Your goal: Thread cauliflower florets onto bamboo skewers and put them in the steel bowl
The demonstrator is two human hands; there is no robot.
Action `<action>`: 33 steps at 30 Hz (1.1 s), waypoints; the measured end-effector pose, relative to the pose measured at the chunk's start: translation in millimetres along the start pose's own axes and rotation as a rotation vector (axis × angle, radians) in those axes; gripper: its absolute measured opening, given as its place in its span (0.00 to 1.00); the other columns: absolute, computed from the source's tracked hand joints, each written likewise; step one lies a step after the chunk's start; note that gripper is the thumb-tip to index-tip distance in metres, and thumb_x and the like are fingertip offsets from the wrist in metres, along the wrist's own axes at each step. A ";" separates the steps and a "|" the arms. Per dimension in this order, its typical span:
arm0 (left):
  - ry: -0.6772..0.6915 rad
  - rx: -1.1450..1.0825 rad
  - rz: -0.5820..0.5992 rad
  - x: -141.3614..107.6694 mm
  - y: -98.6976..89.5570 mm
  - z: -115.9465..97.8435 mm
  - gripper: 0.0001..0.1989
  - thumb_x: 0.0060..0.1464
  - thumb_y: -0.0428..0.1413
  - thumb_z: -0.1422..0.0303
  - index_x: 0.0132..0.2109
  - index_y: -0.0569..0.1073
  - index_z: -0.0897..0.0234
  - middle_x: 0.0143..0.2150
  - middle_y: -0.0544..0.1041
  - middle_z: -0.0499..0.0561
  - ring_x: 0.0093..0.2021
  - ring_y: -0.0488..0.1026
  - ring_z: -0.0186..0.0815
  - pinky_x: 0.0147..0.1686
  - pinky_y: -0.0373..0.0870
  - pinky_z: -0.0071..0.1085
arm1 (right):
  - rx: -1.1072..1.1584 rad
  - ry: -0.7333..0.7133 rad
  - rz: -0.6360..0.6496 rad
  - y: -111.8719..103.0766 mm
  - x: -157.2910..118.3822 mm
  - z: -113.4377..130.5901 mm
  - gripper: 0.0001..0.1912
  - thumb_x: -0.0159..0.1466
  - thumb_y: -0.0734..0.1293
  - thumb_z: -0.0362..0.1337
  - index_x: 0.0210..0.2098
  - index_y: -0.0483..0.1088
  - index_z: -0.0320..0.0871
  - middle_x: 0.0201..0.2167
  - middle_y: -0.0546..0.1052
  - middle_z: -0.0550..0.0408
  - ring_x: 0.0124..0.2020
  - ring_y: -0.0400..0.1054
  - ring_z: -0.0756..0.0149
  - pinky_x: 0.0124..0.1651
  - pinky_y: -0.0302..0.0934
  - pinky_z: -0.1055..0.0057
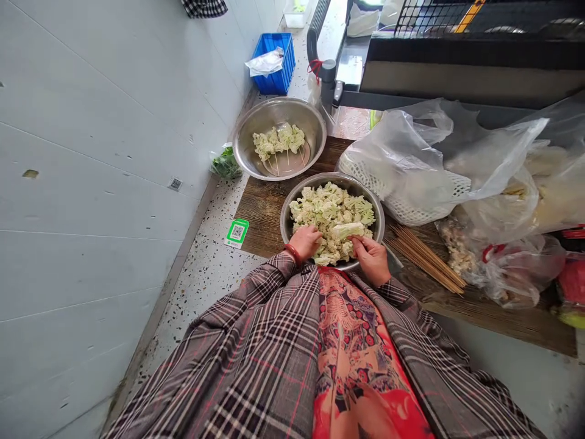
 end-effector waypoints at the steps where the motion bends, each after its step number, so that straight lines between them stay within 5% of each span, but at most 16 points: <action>1: -0.003 0.033 0.021 3.2 2.7 -0.7 0.08 0.46 0.54 0.76 0.33 0.77 0.64 0.36 0.70 0.58 0.41 0.67 0.43 0.46 0.60 0.39 | -0.001 -0.006 0.006 0.9 -0.2 0.7 0.21 0.62 0.61 0.49 0.39 0.76 0.37 0.19 0.65 0.59 0.22 0.58 0.71 0.28 0.54 0.73; 5: -0.064 0.050 0.009 9.3 7.2 6.4 0.08 0.47 0.52 0.76 0.24 0.74 0.65 0.32 0.68 0.58 0.38 0.67 0.42 0.43 0.61 0.38 | 0.004 0.002 0.014 1.0 -1.5 1.0 0.22 0.62 0.62 0.50 0.39 0.76 0.37 0.19 0.65 0.59 0.23 0.59 0.71 0.27 0.54 0.74; 9: -0.151 -0.120 -0.177 6.9 -5.9 22.9 0.05 0.46 0.54 0.75 0.27 0.75 0.64 0.32 0.70 0.55 0.36 0.68 0.38 0.42 0.63 0.34 | 0.033 0.023 0.000 -2.4 -2.5 -0.5 0.22 0.62 0.61 0.50 0.40 0.75 0.37 0.18 0.65 0.60 0.21 0.58 0.72 0.26 0.53 0.74; 13: -0.410 -0.544 -0.326 1.9 -22.5 36.4 0.02 0.43 0.58 0.71 0.27 0.73 0.65 0.26 0.71 0.49 0.29 0.67 0.32 0.31 0.64 0.28 | 0.047 0.019 0.005 -2.8 -2.0 0.0 0.22 0.62 0.61 0.49 0.40 0.75 0.37 0.19 0.64 0.60 0.22 0.58 0.72 0.26 0.53 0.74; 17: -0.609 -1.076 -0.240 -1.7 -21.6 25.8 0.11 0.42 0.60 0.67 0.34 0.69 0.66 0.29 0.75 0.50 0.25 0.71 0.29 0.20 0.56 0.21 | 0.030 0.019 0.071 2.3 -1.7 3.3 0.22 0.61 0.62 0.50 0.39 0.76 0.38 0.18 0.65 0.60 0.22 0.58 0.71 0.26 0.53 0.74; 24: -0.538 -1.311 -0.209 -2.6 -33.0 -7.4 0.23 0.42 0.60 0.73 0.48 0.68 0.64 0.34 0.75 0.50 0.27 0.72 0.28 0.21 0.63 0.21 | -0.006 0.000 0.169 8.5 -5.8 10.2 0.22 0.62 0.61 0.50 0.39 0.76 0.38 0.18 0.66 0.60 0.21 0.59 0.71 0.26 0.54 0.74; 28: -0.463 -1.330 -0.247 -4.7 -44.5 -18.1 0.17 0.41 0.61 0.75 0.42 0.69 0.67 0.34 0.72 0.49 0.31 0.73 0.29 0.33 0.73 0.29 | -0.013 -0.005 0.174 7.4 -7.1 12.6 0.22 0.62 0.61 0.50 0.40 0.76 0.38 0.18 0.66 0.60 0.21 0.58 0.72 0.26 0.54 0.74; 33: -0.442 -1.395 -0.297 -6.6 -51.8 -24.1 0.19 0.42 0.62 0.74 0.41 0.63 0.64 0.33 0.71 0.46 0.33 0.76 0.33 0.39 0.73 0.36 | 0.009 -0.011 0.185 7.8 -8.2 14.1 0.22 0.61 0.62 0.51 0.39 0.76 0.39 0.18 0.65 0.60 0.21 0.58 0.72 0.26 0.53 0.74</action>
Point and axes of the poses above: each hand's wrist, its own x-axis towards the middle knuckle, its own y-axis out of the palm, z = x × y, the point moved 4 cm from there along x, towards the middle knuckle
